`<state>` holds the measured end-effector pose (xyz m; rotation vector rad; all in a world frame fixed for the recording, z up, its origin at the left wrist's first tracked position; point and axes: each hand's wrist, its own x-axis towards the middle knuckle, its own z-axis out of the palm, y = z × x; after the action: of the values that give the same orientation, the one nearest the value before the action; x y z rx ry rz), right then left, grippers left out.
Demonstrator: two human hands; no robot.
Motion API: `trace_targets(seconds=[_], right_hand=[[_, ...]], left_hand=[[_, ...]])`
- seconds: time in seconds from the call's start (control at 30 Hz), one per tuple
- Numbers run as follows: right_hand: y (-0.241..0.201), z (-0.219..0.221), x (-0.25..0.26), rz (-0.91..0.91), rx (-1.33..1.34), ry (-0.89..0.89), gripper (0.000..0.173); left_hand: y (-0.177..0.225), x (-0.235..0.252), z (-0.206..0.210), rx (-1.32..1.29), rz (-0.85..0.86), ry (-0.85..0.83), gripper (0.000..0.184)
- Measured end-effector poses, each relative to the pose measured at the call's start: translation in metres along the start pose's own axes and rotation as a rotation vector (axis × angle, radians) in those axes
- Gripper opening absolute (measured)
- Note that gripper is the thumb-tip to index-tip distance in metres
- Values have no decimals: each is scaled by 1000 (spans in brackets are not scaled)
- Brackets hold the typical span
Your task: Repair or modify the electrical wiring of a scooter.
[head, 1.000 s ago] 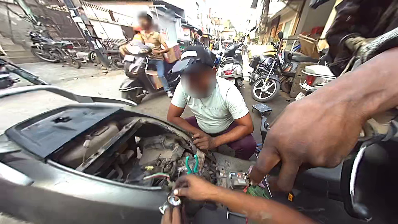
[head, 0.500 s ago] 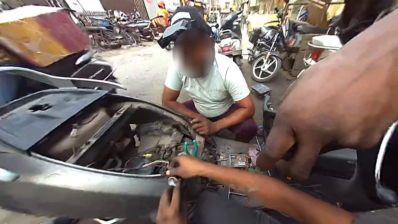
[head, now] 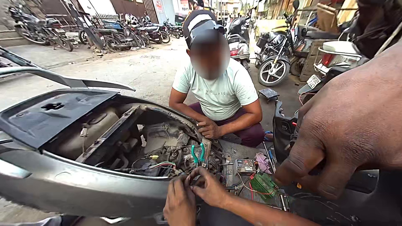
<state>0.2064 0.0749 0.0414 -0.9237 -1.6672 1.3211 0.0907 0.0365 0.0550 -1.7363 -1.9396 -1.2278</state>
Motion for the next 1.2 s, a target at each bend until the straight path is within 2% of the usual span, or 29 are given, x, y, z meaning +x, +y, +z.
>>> trace_targets(seconds=[0.13,0.27,0.43,0.63,0.8,0.9,1.1,1.2], right_hand=[[-2,6,5,50,-58,70,34],[-2,8,2,104,-110,88,31],[-1,8,-6,28,-220,109,32],[-3,1,-12,-93,-402,104,30],[0,-6,-14,-128,-453,46,27],[-1,-10,-14,-134,-497,7,27],[-4,-13,-13,-167,-559,-30,26],[-12,-13,-11,-135,-543,-67,26]], left_hand=[[-3,-4,1,-22,5,27,20],[-16,-11,-2,-139,-40,-19,20],[-22,-17,-2,-274,-100,-30,25],[-27,-19,-9,-506,-297,-24,18],[-28,-21,-10,-519,-356,-83,17],[-33,-22,-10,-478,-311,-121,20],[-37,-19,-8,-211,-45,-109,23],[-40,-16,-6,-128,29,-86,23]])
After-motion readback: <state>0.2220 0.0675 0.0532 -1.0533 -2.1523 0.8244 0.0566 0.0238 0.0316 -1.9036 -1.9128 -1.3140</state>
